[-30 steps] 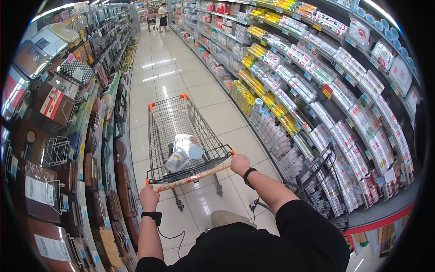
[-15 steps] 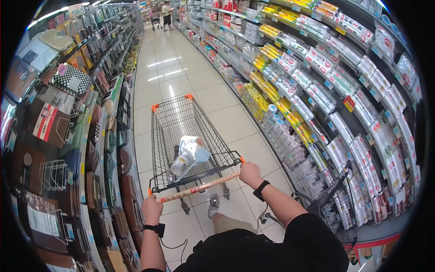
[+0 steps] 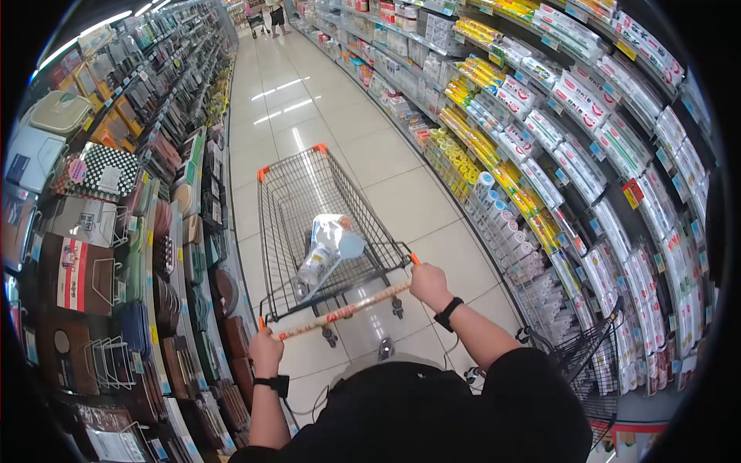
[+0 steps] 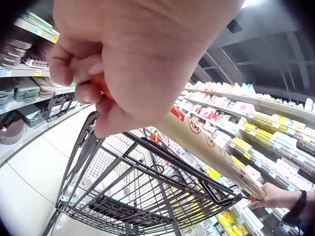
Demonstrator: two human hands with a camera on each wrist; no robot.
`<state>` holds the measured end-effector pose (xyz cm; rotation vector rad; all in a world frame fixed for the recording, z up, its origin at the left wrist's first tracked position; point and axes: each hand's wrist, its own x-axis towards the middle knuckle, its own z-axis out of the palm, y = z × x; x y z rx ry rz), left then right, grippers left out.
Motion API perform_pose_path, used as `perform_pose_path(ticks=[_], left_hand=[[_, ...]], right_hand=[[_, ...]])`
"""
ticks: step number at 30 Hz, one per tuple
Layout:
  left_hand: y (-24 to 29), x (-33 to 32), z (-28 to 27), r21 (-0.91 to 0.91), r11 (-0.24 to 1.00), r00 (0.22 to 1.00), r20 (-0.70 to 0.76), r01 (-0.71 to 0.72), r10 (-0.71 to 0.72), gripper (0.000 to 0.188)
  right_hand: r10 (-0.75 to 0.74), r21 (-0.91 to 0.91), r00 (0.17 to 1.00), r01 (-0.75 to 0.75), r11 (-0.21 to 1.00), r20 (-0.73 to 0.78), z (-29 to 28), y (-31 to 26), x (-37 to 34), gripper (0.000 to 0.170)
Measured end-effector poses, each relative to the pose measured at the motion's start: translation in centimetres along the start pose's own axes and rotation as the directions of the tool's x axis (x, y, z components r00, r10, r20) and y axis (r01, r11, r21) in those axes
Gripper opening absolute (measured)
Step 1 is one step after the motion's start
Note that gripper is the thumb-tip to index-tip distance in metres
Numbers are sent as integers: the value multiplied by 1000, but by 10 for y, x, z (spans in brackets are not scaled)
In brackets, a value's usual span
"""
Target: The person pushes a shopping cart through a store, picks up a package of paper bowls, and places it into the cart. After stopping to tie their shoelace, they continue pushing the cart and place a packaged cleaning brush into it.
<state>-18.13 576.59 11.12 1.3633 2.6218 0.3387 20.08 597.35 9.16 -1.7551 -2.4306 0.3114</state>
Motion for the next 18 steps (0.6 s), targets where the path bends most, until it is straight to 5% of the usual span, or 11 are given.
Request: perform_pose_path(ticks=[10,18], left_hand=[[25,120,5,-14,1000,1000,-22,11,-11,13],[44,216,0,48,997,998,26,-60,59,14]], right_hand=[[-22,16,997,23,1000,-72,4,-10,117,9],[92,48,996,-92,995,11,-3,-25,209,8]])
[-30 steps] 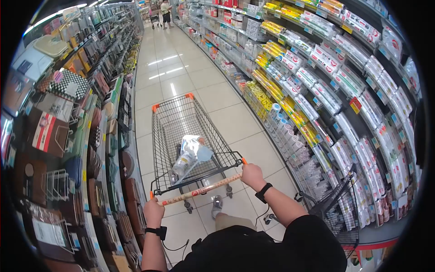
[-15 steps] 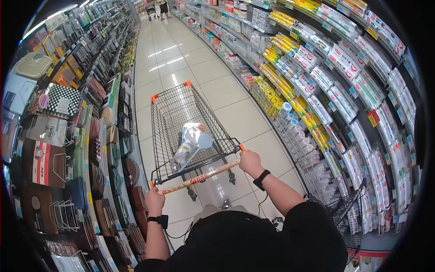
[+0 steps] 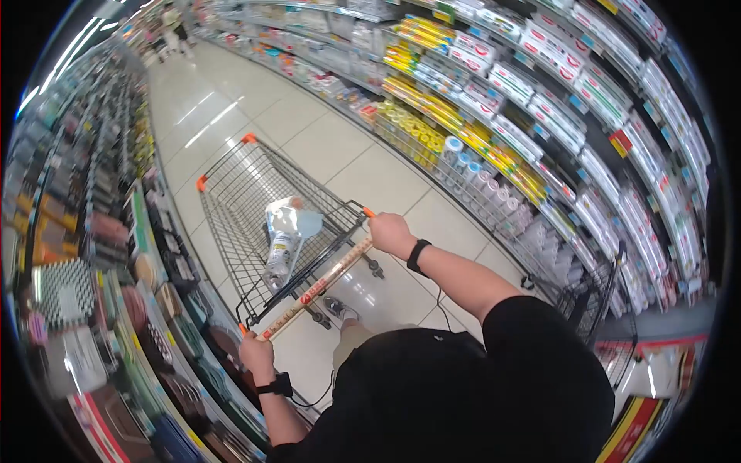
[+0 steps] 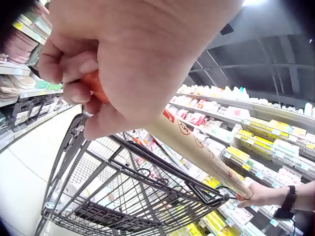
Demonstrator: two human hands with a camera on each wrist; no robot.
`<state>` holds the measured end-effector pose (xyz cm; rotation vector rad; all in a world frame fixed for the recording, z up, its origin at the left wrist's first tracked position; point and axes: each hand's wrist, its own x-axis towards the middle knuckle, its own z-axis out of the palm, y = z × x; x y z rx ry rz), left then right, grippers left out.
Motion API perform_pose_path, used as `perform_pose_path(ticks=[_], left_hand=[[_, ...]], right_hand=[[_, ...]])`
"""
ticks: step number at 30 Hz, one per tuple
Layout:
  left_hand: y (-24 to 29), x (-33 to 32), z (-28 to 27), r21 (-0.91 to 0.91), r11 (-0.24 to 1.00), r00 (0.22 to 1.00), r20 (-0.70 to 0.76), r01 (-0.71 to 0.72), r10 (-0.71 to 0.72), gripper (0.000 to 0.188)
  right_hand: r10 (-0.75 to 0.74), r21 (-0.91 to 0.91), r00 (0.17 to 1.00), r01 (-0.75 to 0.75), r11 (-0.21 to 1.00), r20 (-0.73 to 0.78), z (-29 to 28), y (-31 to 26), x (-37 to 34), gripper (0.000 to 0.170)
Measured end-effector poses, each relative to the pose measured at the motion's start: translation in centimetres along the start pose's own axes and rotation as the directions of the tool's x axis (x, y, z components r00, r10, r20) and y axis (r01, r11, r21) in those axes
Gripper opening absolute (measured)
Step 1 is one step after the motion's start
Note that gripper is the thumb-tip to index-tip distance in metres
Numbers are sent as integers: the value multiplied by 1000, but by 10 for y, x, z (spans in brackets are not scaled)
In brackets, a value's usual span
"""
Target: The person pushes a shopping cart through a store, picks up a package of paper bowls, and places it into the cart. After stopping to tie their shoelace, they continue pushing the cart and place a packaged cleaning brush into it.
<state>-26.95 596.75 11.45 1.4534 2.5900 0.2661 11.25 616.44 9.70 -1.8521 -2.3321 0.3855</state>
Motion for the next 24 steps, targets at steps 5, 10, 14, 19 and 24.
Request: perform_pose_path(ticks=[5,10,14,19,24], left_hand=[[-13,83,-4,43,989,986,100,-139,135,23],[-6,171,-18,146,949,914,343,-278,215,38],[-1,232,-21,210,919,901,359,-333,244,40],[1,286,-5,134,952,955,146,-276,257,26],[30,335,-8,87,988,987,113,-128,118,19]], right_hand=[[-12,-23,996,10,1000,-86,-2,-21,56,7],[72,-62,992,-79,995,-101,1,-41,120,8],[102,-43,992,-105,994,-79,6,-48,173,8],[83,-13,975,-87,996,-205,21,-61,232,8],[89,-67,995,-91,994,-41,0,-63,291,11]])
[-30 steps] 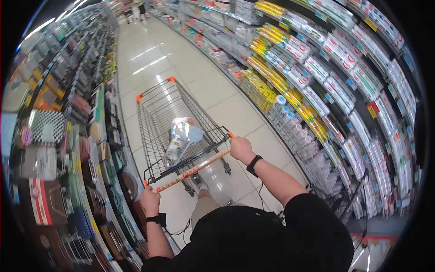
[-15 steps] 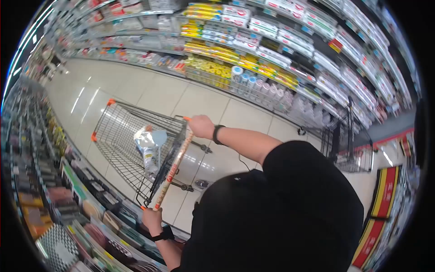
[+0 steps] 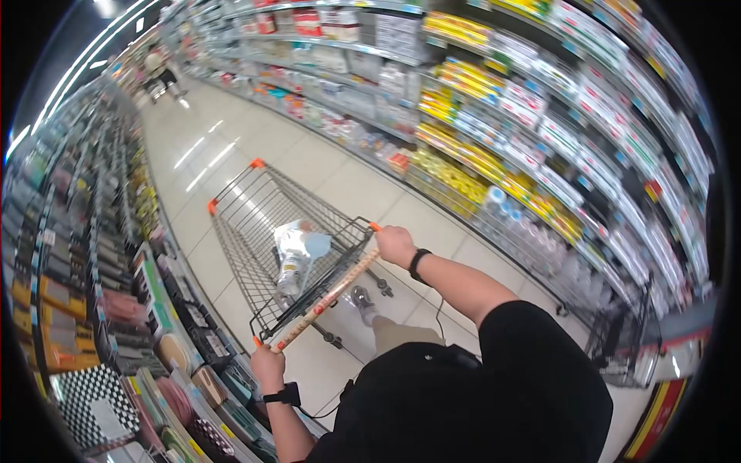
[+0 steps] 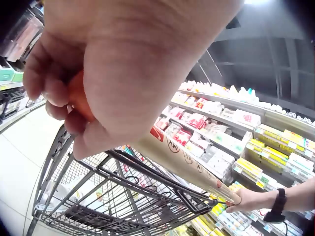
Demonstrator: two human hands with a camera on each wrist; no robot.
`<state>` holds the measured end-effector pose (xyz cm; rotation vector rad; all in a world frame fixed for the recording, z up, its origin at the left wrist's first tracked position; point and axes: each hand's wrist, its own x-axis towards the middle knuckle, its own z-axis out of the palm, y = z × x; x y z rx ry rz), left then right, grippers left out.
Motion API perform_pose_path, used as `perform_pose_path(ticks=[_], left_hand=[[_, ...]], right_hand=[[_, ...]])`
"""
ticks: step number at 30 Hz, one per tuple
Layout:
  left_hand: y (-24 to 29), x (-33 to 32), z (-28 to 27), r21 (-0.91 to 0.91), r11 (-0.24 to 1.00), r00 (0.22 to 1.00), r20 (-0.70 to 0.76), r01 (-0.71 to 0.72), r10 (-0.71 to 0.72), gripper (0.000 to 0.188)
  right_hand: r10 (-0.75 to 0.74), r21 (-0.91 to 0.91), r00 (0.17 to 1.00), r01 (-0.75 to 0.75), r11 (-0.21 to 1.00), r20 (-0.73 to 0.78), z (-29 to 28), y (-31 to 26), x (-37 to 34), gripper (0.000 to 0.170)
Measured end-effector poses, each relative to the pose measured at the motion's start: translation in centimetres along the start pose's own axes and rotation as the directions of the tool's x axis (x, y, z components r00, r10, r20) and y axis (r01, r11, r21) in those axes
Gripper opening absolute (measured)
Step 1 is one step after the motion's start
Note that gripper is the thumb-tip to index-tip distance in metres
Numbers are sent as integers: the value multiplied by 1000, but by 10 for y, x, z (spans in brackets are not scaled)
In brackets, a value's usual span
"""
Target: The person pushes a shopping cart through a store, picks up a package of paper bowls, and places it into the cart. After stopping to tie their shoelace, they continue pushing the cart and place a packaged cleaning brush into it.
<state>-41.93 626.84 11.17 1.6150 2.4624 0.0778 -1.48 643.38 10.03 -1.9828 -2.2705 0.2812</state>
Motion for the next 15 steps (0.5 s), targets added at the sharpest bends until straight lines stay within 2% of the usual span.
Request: perform_pose_path(ticks=[4,6,8,11,15], left_hand=[[12,48,-12,5,1000,1000,13,15,-15,19],[14,79,-17,24,1000,997,72,-16,14,21],[0,117,-12,43,999,995,95,-11,7,28],[6,161,-30,95,994,964,263,-56,29,40],[14,214,-39,143,985,949,311,-95,46,38]], right_hand=[[-24,-4,1000,24,1000,17,-1,-2,61,11],[-38,-13,999,38,999,14,8,-8,90,10],[-66,-15,995,65,998,-80,17,-19,122,9],[-76,4,993,77,997,-85,17,-30,171,8],[-108,16,990,109,994,-88,18,-38,231,8]])
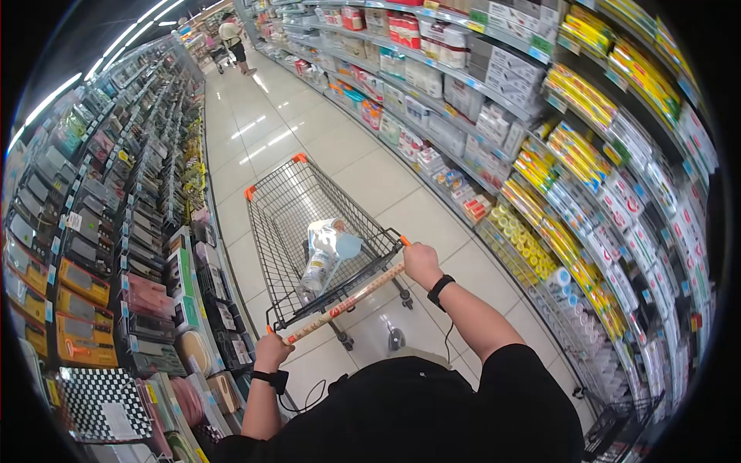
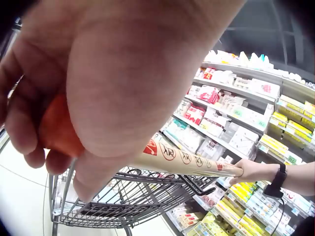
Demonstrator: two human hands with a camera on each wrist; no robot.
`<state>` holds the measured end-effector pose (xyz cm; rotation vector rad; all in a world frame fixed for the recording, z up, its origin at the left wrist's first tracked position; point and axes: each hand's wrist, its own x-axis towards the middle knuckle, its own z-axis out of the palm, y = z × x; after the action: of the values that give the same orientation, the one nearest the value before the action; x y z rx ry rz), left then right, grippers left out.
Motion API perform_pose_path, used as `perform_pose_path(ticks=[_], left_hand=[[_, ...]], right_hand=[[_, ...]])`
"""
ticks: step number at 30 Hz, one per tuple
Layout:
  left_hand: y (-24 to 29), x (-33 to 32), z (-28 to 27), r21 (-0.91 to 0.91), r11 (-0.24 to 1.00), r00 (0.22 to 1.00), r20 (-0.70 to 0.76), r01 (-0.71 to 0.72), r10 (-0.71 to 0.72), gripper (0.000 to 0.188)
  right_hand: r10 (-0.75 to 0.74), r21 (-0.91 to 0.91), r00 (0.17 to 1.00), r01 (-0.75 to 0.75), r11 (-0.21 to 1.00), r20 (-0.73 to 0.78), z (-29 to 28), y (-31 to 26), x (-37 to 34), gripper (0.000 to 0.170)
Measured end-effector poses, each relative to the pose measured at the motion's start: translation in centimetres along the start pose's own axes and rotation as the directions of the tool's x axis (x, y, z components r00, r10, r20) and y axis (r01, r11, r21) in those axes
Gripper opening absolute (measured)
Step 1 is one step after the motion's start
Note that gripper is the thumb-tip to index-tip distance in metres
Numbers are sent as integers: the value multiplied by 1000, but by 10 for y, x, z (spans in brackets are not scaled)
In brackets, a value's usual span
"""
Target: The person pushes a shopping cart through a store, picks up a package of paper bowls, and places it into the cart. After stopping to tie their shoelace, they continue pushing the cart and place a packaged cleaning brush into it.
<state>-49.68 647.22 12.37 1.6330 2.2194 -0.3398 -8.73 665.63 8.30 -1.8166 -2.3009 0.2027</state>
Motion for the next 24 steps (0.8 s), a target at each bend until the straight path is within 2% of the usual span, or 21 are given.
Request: perform_pose_path(ticks=[7,11,14,17,21,24], left_hand=[[16,63,-20,-57,993,994,-42,100,-103,40],[16,98,-26,-58,993,991,-76,106,-110,33],[18,121,-41,-58,991,992,-45,118,-120,33],[16,146,-61,-78,987,990,13,138,-137,34],[11,190,-76,-75,985,988,14,154,-153,38],[5,227,-98,-65,989,992,13,129,-129,40]], right_hand=[[-53,-50,997,56,997,50,5,6,91,10],[-55,-56,997,59,997,60,8,5,133,10],[-29,-24,997,31,999,73,9,1,162,9],[-62,-76,995,68,995,83,5,-7,191,8],[-31,-85,987,45,995,158,10,-13,239,10],[-19,-63,991,28,998,132,14,-21,276,13]])
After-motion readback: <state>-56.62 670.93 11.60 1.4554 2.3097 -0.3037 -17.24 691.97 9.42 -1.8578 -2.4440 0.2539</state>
